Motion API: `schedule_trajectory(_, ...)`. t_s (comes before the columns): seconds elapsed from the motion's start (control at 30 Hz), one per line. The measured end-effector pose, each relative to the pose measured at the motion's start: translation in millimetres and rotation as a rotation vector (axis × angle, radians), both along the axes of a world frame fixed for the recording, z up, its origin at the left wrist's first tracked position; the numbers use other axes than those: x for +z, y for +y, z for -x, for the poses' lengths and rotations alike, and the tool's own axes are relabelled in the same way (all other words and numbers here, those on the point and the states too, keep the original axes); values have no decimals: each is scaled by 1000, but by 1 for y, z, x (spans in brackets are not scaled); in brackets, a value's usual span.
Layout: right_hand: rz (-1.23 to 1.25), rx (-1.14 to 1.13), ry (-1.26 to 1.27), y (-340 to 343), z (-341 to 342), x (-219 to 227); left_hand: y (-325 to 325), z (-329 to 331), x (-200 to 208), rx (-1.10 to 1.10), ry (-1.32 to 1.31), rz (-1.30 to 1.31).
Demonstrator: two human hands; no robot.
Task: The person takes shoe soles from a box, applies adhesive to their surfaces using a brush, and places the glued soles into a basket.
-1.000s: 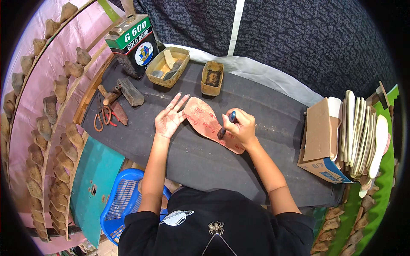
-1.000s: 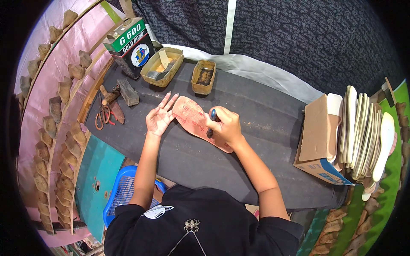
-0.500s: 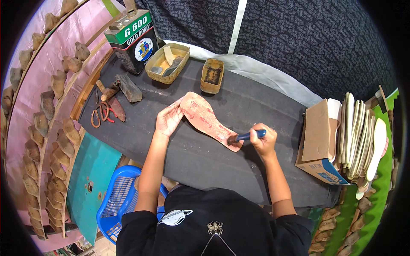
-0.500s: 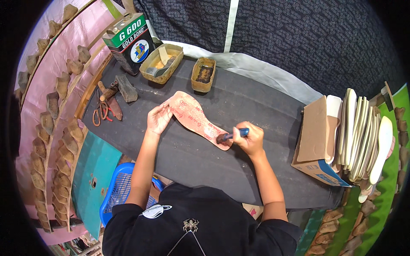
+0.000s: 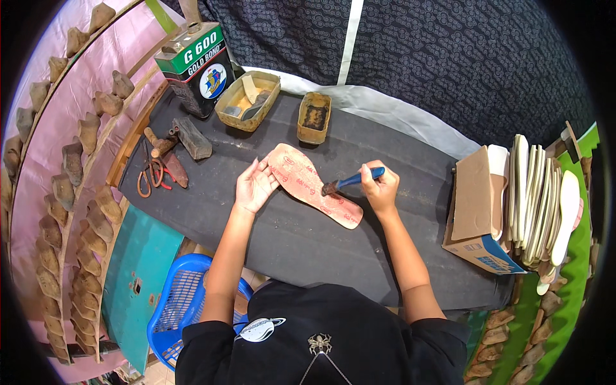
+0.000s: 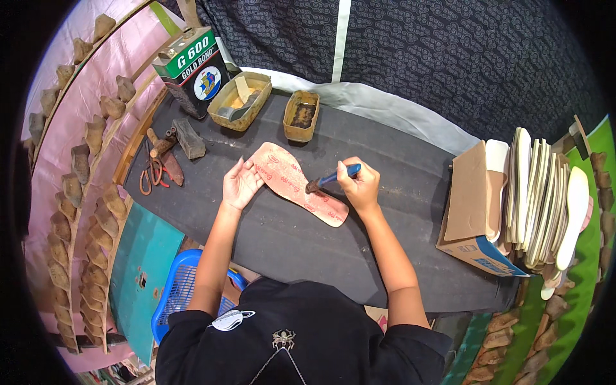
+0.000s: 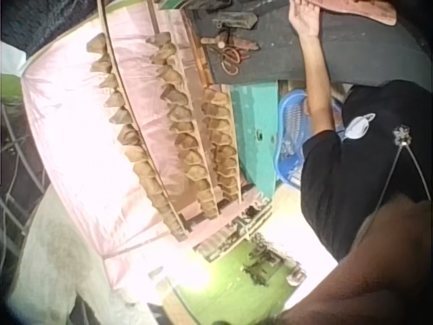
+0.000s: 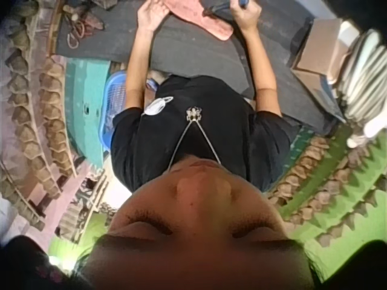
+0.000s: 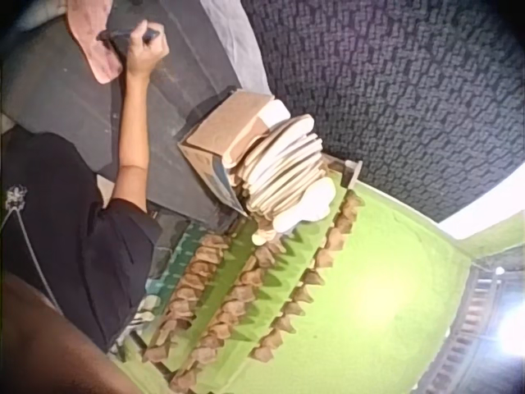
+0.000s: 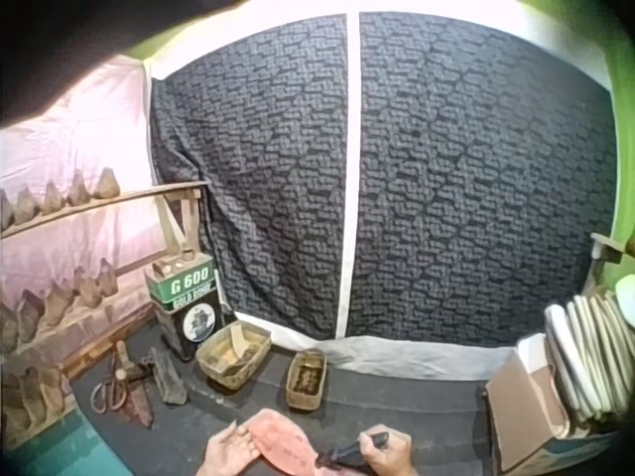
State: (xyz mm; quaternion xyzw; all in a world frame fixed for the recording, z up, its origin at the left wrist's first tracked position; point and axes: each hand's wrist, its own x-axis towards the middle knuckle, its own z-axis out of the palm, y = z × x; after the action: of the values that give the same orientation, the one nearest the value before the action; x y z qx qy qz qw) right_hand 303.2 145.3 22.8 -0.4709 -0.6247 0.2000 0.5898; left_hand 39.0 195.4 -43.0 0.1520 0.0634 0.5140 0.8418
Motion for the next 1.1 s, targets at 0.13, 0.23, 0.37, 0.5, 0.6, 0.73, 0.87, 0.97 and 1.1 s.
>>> schedule_trajectory(0.13,-77,-58,-99,-10,-13,0,4,2,-6,10,81,-22)
schedule_trajectory(0.23,-47,-82,-122,-20,-28,2,4,3,-8,38,150,-43)
schedule_trajectory(0.37,-60,-94,-183,-28,-40,6,4,2,-7,79,221,-45)
schedule_trajectory(0.5,-76,-87,-196,-29,-26,12,3,-1,-4,94,254,-39)
schedule_trajectory(0.6,-101,-44,-168,-26,-5,14,2,-3,-4,100,280,-45)
schedule_trajectory(0.73,-132,58,-211,-16,22,18,1,-1,-6,96,279,-57)
schedule_trajectory(0.87,-161,78,-296,-16,26,13,0,-2,-10,99,301,-75)
schedule_trajectory(0.97,-171,103,-333,-27,16,14,2,0,-14,98,328,-66)
schedule_trajectory(1.1,-176,65,-405,-47,-5,16,3,4,-15,103,361,-84)
